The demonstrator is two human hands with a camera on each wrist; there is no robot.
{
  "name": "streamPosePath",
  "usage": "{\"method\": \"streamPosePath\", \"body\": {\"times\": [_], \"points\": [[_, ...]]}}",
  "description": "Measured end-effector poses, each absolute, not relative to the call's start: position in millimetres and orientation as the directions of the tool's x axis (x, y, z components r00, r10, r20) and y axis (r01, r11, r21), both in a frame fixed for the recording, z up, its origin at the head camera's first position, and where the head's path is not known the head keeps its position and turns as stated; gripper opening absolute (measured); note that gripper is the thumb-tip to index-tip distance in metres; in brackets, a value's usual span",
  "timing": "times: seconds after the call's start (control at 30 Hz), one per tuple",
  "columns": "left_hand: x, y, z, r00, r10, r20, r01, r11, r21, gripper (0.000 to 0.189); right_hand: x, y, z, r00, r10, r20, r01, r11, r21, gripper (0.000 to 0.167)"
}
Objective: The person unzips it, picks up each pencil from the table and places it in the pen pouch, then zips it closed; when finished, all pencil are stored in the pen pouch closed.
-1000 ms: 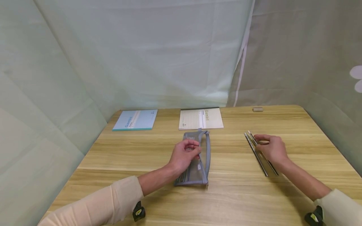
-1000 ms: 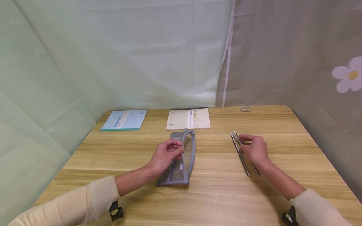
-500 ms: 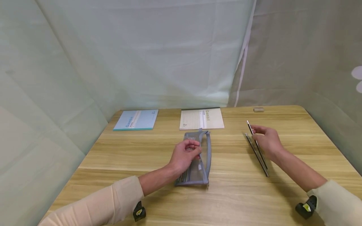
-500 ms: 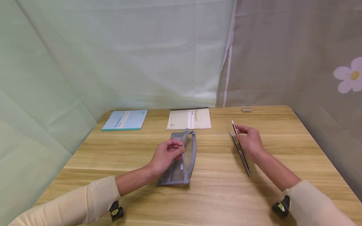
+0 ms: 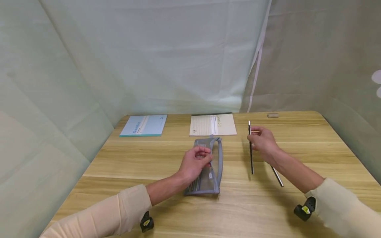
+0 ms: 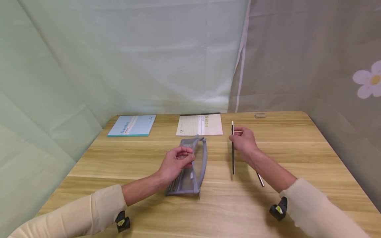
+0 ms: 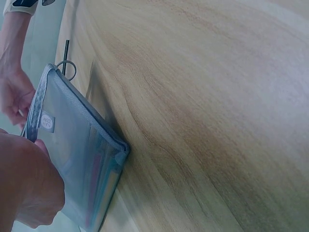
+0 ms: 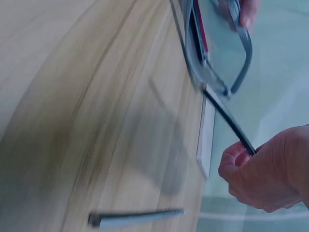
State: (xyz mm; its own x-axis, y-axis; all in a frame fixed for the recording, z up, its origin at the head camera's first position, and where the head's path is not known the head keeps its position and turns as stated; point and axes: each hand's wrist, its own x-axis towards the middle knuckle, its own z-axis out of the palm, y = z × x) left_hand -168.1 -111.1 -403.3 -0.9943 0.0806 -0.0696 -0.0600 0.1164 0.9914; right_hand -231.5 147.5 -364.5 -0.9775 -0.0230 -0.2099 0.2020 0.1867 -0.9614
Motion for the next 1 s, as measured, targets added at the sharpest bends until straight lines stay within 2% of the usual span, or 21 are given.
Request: {"method": "streamPosePath", "body": {"times": [0.13,0.43,1.0], "points": [[-168,-111,-403,-0.994,0.080,-0.074,-0.064,0.124,0.990,0.024,-230,128,-364,-0.972,-0.047,-0.229,0.224,0.102,-0.969,0.051],[-170,-111,-403,-0.994,0.076,-0.077,-0.068,0.121,0.990,0.023,-227,92,-373,-0.979,-0.074,-0.190,0.194,-0.049,-0.980,0.050],[-169,-109,-403,-0.994,0.079,-0.071,-0.062,0.112,0.992,0.022,-204,64,-397,-0.970,-0.152,-0.188,0.193,-0.019,-0.981,0.046]]}}
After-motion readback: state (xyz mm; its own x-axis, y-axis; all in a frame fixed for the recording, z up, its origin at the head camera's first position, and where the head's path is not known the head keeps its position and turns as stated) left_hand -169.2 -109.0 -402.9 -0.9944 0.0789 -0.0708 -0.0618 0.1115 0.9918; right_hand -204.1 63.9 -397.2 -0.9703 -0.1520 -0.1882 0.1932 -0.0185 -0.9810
